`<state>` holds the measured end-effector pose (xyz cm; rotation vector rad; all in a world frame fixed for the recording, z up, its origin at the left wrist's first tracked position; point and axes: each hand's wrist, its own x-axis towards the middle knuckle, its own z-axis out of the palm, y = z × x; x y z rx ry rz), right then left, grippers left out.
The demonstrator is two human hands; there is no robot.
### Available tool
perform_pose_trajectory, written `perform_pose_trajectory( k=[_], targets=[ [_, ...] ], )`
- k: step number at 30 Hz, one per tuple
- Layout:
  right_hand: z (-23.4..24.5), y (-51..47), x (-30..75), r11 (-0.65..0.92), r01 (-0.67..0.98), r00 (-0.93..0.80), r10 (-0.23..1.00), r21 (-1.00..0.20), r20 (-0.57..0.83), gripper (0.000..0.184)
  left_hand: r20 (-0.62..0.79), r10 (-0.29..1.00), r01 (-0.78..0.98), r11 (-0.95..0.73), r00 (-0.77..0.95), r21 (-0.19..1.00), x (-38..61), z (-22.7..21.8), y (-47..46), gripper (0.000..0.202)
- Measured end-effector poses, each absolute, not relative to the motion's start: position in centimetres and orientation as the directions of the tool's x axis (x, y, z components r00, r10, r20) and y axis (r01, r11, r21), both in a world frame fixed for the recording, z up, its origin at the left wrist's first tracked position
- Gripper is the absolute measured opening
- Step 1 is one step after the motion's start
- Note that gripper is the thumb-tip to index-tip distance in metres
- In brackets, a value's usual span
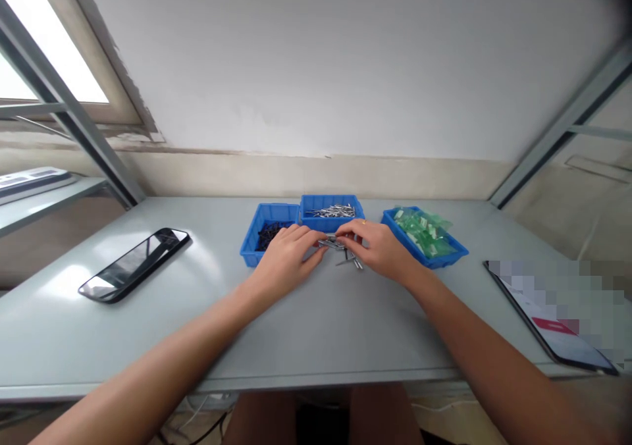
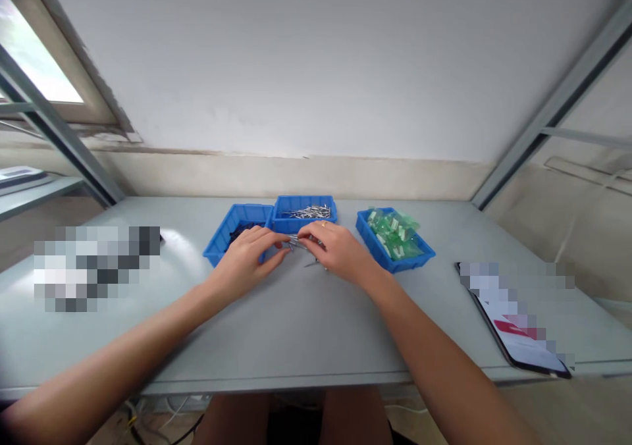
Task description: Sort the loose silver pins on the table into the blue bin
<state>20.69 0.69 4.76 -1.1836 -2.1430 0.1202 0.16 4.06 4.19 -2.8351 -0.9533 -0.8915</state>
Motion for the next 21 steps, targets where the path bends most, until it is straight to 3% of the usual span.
perform_pose_trajectory(
  k=[7, 21],
  targets=[
    [5.03, 0.34, 20.46, 0.613, 0.695, -0.381, 0.758, -0.376, 0.53, 0.019, 0.555, 0.571, 0.551, -0.804, 0.605, 0.225, 0.17, 4.62, 3.92, 0.017],
    [4.68, 0.29, 19.72, 0.617, 0.565, -0.208, 0.749, -0.548, 0.629, 0.013, 0.542, 0.545, 0.437, -0.838, 0.639, 0.327, 0.25, 4.57, 3.79, 0.012]
  ],
)
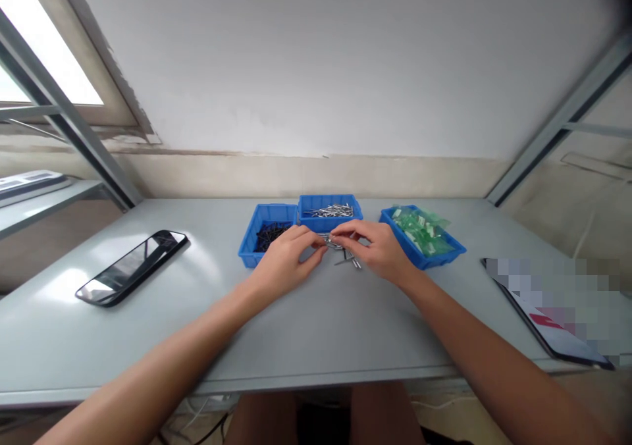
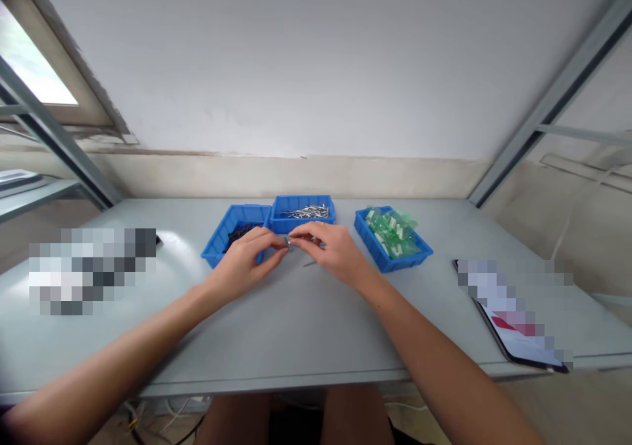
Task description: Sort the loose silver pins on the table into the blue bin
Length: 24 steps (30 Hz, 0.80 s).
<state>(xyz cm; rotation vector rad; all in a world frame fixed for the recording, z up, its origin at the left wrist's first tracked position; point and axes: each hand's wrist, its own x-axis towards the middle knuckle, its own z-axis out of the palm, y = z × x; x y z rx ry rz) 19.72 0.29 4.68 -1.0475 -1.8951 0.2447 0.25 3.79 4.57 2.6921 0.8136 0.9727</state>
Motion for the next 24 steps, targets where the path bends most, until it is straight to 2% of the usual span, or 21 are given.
perform_pose_trajectory(
  k=[4, 7, 13, 16, 20, 24],
  targets=[
    [4.7, 0.5, 19.9, 0.574, 0.593, -0.175, 0.777, -0.565, 0.605, 0.015, 0.6, 0.586, 0.435, -0.809, 0.544, 0.396, 0.2, 4.9, 3.9, 0.012],
    [4.6, 0.7, 19.9, 0.564, 0.625, -0.255, 0.801, -0.54, 0.541, 0.016, 0.633, 0.59, 0.424, -0.805, 0.502, 0.414, 0.2, 5.0, 3.8, 0.011],
    [3.6, 0.9, 19.2, 0.618, 0.659, -0.412, 0.773, -0.428, 0.482, 0.017, 0.661, 0.507, 0.335, -0.862, 0.553, 0.38, 0.3, 4.6, 3.7, 0.008],
    [3.4, 0.7, 18.7, 0.635, 0.655, -0.469, 0.767, -0.409, 0.439, 0.017, 0.646, 0.468, 0.307, -0.884, 0.603, 0.354, 0.3, 4.4, 3.7, 0.008],
    [3.6, 0.4, 18.8, 0.627, 0.659, -0.465, 0.773, -0.415, 0.431, 0.016, 0.643, 0.475, 0.321, -0.88, 0.601, 0.351, 0.3, 4.5, 3.7, 0.008],
    [4.1, 0.4, 19.6, 0.582, 0.64, -0.372, 0.806, -0.502, 0.459, 0.013, 0.661, 0.52, 0.354, -0.854, 0.541, 0.382, 0.2, 4.7, 3.8, 0.008]
  ],
)
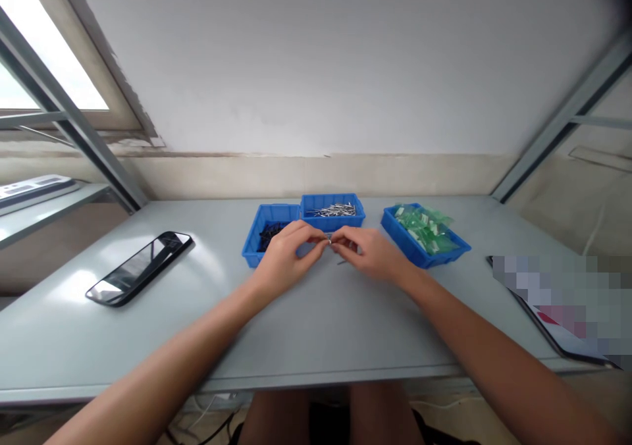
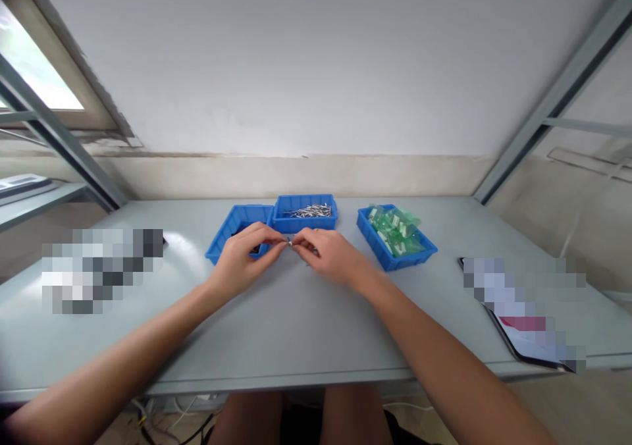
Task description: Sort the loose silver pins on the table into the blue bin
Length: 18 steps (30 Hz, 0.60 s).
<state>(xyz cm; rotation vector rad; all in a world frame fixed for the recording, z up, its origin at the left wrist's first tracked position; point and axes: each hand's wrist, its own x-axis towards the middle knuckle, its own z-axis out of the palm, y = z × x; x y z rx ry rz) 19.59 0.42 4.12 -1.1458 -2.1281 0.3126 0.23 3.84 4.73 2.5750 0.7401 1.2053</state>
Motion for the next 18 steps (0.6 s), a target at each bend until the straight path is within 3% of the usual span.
perform_pose_trajectory(
  k=[8, 18],
  targets=[
    [4.78, 0.04, 19.95, 0.521, 0.564, -0.23, 0.844, -0.64, 0.485, 0.014, 0.616, 0.546, 0.42, -0.836, 0.568, 0.354, 0.15, 4.7, 4.0, 0.008],
    [4.51, -0.34, 19.41, 0.595, 0.547, -0.289, 0.794, -0.589, 0.534, 0.015, 0.532, 0.509, 0.425, -0.86, 0.676, 0.283, 0.15, 4.09, 4.17, 0.013]
  ],
)
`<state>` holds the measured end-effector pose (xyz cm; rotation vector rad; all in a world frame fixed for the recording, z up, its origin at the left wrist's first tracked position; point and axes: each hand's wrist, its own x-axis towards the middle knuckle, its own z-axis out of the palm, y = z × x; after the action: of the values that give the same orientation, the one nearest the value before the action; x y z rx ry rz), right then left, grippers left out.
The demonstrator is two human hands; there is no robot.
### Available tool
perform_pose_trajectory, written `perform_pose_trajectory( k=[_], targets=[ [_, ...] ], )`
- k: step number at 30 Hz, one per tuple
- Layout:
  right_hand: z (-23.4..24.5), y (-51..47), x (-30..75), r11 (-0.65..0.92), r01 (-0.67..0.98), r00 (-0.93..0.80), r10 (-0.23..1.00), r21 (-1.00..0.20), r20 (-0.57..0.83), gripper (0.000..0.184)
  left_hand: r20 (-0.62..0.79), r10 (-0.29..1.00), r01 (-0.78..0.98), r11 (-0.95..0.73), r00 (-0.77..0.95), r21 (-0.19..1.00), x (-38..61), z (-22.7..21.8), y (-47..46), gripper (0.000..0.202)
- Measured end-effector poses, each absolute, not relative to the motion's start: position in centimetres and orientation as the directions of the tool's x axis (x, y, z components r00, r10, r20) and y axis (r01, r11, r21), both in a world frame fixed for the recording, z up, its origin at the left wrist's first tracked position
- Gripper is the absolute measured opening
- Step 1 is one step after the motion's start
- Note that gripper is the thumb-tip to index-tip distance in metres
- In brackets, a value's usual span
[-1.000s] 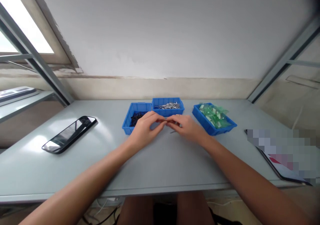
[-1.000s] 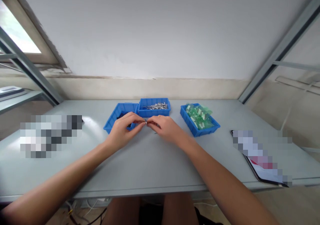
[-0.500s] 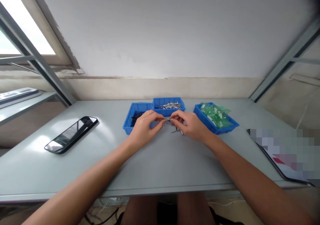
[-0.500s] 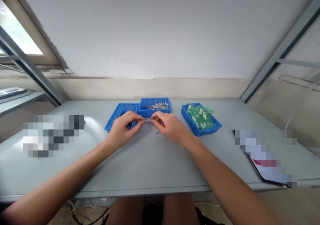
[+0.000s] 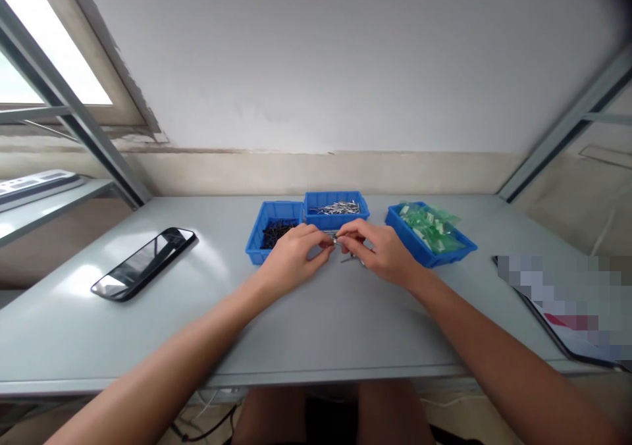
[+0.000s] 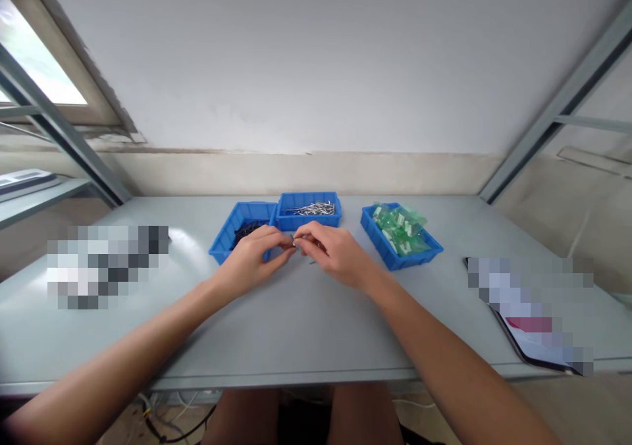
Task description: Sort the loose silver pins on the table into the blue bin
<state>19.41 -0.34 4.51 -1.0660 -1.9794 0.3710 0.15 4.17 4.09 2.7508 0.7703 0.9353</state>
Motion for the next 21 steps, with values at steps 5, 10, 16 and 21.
perform_pose_trajectory(
  k=[5, 10, 16, 21],
  targets=[
    [4.39, -0.14, 19.68, 0.568, 0.573, -0.265, 0.81, -0.591, 0.523, 0.017, 0.556, 0.524, 0.467, -0.846, 0.645, 0.255, 0.16, 4.35, 4.14, 0.013],
    [4.45, 0.15, 19.92, 0.541, 0.609, -0.235, 0.822, -0.58, 0.519, 0.019, 0.599, 0.557, 0.486, -0.822, 0.576, 0.298, 0.06, 4.76, 4.18, 0.013],
    [4.36, 0.45, 20.07, 0.526, 0.631, -0.295, 0.843, -0.57, 0.45, 0.02, 0.675, 0.528, 0.376, -0.847, 0.515, 0.376, 0.08, 5.07, 3.91, 0.009],
    [3.76, 0.6, 19.69, 0.604, 0.615, -0.44, 0.797, -0.507, 0.415, 0.018, 0.645, 0.498, 0.307, -0.867, 0.58, 0.393, 0.29, 4.7, 3.83, 0.008]
  ],
)
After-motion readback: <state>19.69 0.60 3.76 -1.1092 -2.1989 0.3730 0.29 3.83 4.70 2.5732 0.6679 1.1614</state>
